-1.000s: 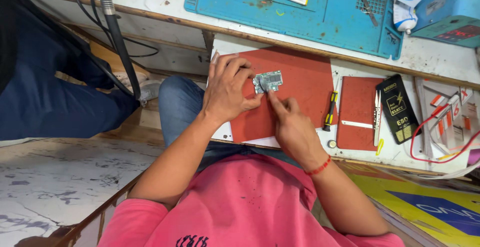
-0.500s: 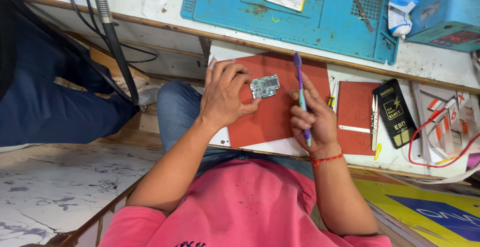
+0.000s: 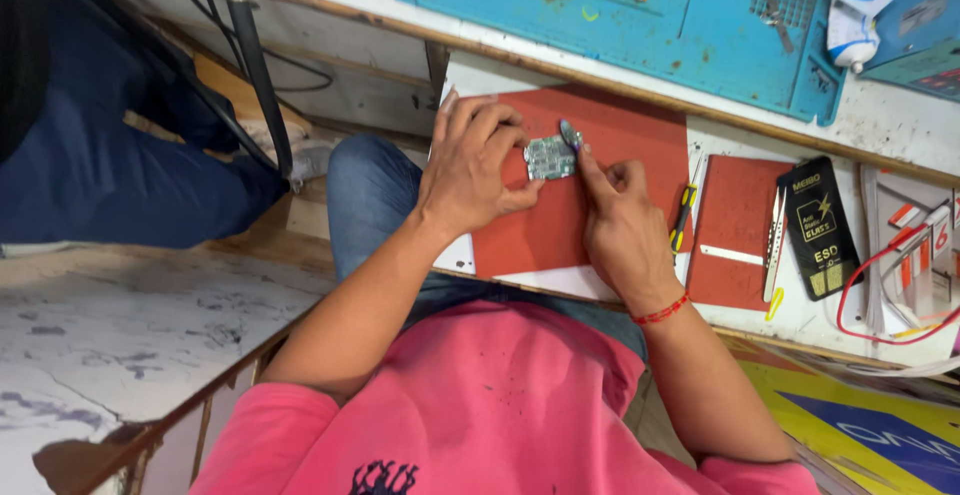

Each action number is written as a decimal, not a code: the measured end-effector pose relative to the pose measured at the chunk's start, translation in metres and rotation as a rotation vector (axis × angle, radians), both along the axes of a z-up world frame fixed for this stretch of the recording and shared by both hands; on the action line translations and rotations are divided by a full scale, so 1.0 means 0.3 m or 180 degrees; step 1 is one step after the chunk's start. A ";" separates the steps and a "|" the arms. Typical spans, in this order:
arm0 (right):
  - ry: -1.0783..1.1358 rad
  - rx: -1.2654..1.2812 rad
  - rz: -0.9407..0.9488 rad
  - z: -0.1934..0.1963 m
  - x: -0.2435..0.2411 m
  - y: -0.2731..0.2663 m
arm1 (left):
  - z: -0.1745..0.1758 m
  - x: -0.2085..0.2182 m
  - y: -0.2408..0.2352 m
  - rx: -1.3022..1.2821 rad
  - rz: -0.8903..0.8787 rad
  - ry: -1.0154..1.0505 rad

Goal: The person cleans a small circuit board with a toothbrush and then uses a hot air gun to apply heat to specific components. The work is performed on a red mat on a cluttered workbench.

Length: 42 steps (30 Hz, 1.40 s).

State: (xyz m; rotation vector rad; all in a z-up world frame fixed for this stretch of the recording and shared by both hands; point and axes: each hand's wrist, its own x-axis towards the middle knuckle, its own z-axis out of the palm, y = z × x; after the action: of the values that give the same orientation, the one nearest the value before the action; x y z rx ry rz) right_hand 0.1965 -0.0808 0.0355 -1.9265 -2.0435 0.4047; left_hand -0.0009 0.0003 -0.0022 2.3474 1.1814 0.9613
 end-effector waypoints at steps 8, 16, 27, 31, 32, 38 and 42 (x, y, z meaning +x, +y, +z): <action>0.0031 -0.0291 0.0389 -0.015 0.006 -0.048 | -0.028 0.000 -0.012 -0.0021 -0.0011 -0.0008; 0.0054 -0.0476 0.0361 0.010 -0.033 -0.013 | -0.049 -0.002 -0.007 -0.0165 -0.0127 -0.0082; 0.0179 -0.0001 -0.0153 -0.010 0.036 -0.010 | -0.010 0.013 -0.006 -0.0061 0.0021 0.0035; 0.0286 -0.0205 0.0262 -0.016 0.019 -0.003 | -0.009 0.004 -0.002 -0.0004 0.0180 0.0085; 0.0284 -0.0096 0.0084 -0.015 0.029 -0.004 | -0.012 0.013 -0.008 0.0023 0.0250 0.0073; 0.0152 -0.0267 0.0206 -0.028 0.044 -0.010 | -0.014 0.009 -0.002 0.0066 0.0225 0.0053; -0.0014 -0.0158 0.0068 -0.019 0.040 -0.012 | -0.020 0.003 -0.010 -0.0054 0.0120 0.0039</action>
State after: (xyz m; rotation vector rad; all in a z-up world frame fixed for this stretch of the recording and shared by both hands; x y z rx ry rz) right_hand 0.2084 -0.0844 0.0297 -1.9371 -2.0773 0.4606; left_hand 0.0000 -0.0028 -0.0081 2.3288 1.2378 0.9471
